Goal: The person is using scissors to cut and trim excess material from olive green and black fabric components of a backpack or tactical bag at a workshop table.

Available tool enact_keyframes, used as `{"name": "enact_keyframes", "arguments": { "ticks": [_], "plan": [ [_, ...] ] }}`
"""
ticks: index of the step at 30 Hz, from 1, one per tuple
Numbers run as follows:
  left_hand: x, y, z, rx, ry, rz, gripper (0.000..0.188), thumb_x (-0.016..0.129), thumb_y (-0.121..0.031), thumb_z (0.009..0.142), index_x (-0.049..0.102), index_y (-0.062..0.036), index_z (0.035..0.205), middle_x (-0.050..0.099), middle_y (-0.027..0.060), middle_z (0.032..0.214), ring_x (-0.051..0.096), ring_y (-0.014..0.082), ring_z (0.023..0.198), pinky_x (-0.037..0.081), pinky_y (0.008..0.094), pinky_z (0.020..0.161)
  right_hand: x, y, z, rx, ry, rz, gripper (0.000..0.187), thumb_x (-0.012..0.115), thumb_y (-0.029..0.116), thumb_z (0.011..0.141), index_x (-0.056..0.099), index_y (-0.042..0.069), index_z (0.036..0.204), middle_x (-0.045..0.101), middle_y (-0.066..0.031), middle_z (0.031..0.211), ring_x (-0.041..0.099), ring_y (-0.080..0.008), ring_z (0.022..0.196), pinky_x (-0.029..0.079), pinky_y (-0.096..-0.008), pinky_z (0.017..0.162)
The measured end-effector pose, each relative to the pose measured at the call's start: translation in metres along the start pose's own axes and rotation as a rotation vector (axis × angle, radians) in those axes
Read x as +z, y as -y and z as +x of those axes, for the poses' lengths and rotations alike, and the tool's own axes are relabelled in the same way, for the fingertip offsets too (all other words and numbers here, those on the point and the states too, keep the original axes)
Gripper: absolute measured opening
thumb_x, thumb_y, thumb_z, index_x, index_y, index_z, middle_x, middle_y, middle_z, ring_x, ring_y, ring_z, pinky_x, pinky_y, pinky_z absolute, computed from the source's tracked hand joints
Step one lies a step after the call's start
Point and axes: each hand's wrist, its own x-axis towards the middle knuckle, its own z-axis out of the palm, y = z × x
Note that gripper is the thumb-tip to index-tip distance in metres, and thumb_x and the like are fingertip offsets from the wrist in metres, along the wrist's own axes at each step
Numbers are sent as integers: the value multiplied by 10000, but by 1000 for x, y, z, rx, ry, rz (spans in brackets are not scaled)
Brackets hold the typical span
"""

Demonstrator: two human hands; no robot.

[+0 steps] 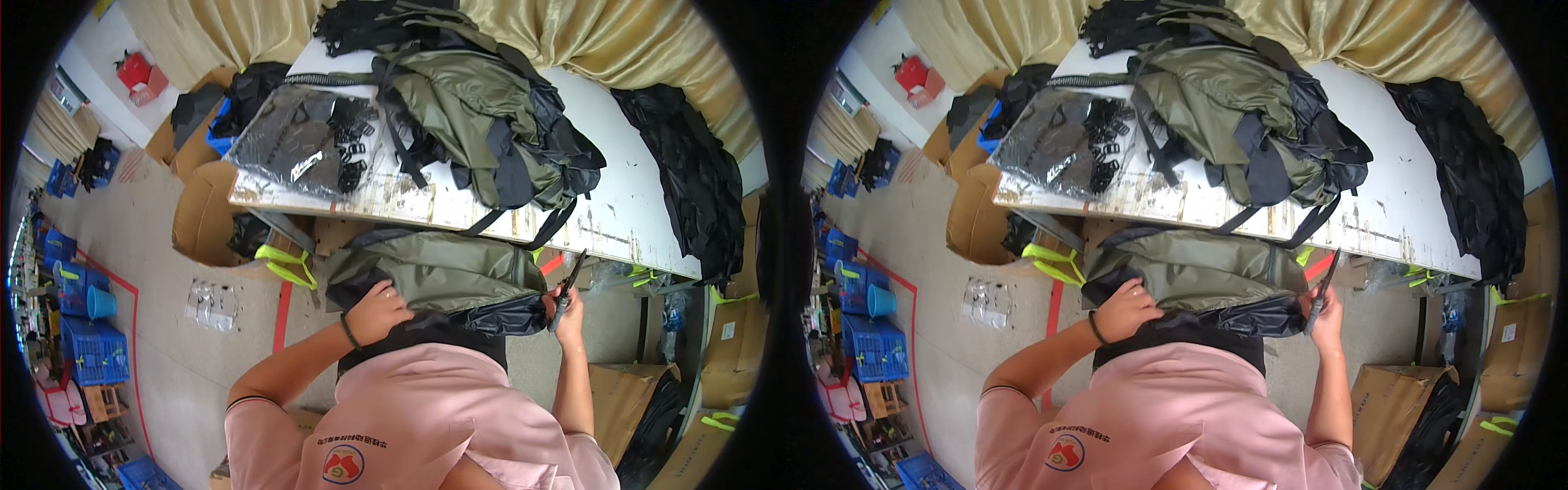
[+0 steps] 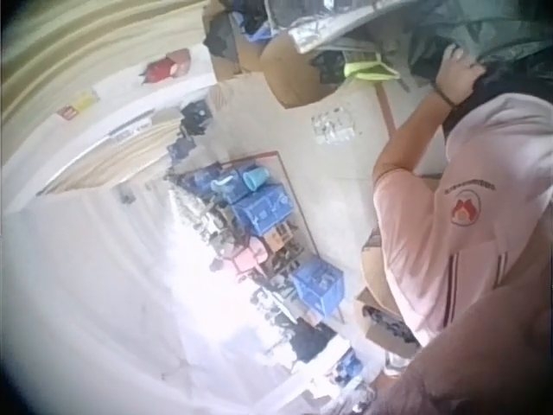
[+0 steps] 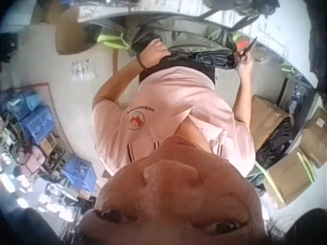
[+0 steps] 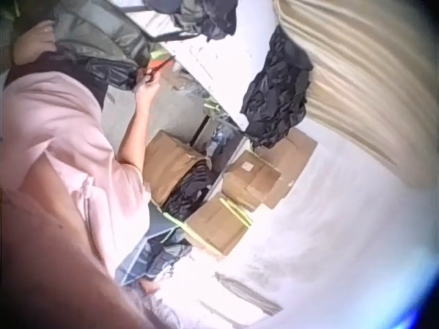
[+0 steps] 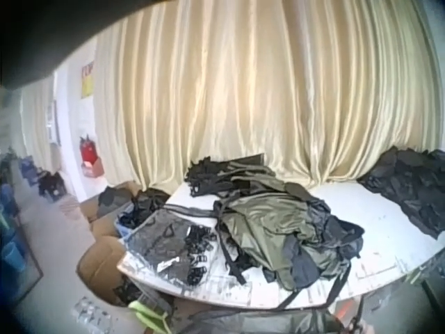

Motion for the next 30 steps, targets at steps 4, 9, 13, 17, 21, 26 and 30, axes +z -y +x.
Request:
{"name": "enact_keyframes", "arguments": {
  "ticks": [4, 9, 13, 17, 21, 26, 30],
  "plan": [
    [-43, -10, -33, 72, -193, 38, 217, 606, -88, 669, 654, -144, 873, 584, 26, 857, 563, 225, 834, 409, 424, 888, -8, -14, -2, 39, 2, 38, 179, 605, -4, 801, 456, 93, 828, 515, 30, 707, 463, -48, 640, 391, -203, 573],
    [-84, -37, -88, -45, -45, 177, 163, 644, -168, 687, 649, -146, 848, 594, 24, 864, 581, 216, 820, 427, 385, 813, 8, 6, -2, -29, 44, -17, 192, 616, -43, 812, 477, 84, 849, 551, 24, 738, 469, -45, 657, 395, -202, 598],
    [-89, -52, -91, -366, 510, -349, 117, 666, -220, 787, 655, -111, 829, 621, 38, 842, 595, 252, 822, 453, 372, 738, 13, -4, 3, -3, 80, -11, 203, 631, -51, 810, 485, 84, 853, 567, 25, 744, 470, -39, 652, 388, -196, 594],
    [-91, -51, -60, -433, 138, -620, 138, 670, -217, 807, 639, -83, 814, 618, 67, 786, 584, 303, 776, 466, 397, 666, 10, -1, 0, 57, 83, -20, 207, 634, -51, 814, 487, 89, 853, 580, 21, 776, 470, -34, 667, 381, -187, 589],
    [-76, -34, -26, -327, -166, -371, 165, 708, -196, 773, 630, -84, 864, 599, 79, 840, 563, 282, 782, 450, 385, 680, 10, 3, -4, -7, 86, -70, 212, 640, -51, 813, 487, 90, 855, 579, 20, 771, 468, -35, 656, 381, -192, 577],
    [-46, -8, -20, -340, -80, -130, 408, 757, -177, 670, 564, -101, 1021, 518, 91, 1027, 481, 318, 963, 386, 416, 825, 6, 6, -9, 24, 71, -64, 219, 639, -60, 808, 488, 90, 858, 574, 22, 767, 478, -42, 663, 388, -196, 588],
    [-32, 3, -24, -356, -137, -108, 412, 764, -173, 657, 559, -119, 1011, 503, 71, 1034, 485, 303, 974, 381, 421, 833, 5, -1, -6, -21, 64, -75, 227, 640, -68, 800, 488, 91, 857, 573, 20, 764, 473, -39, 646, 382, -194, 572]
  ]
}}
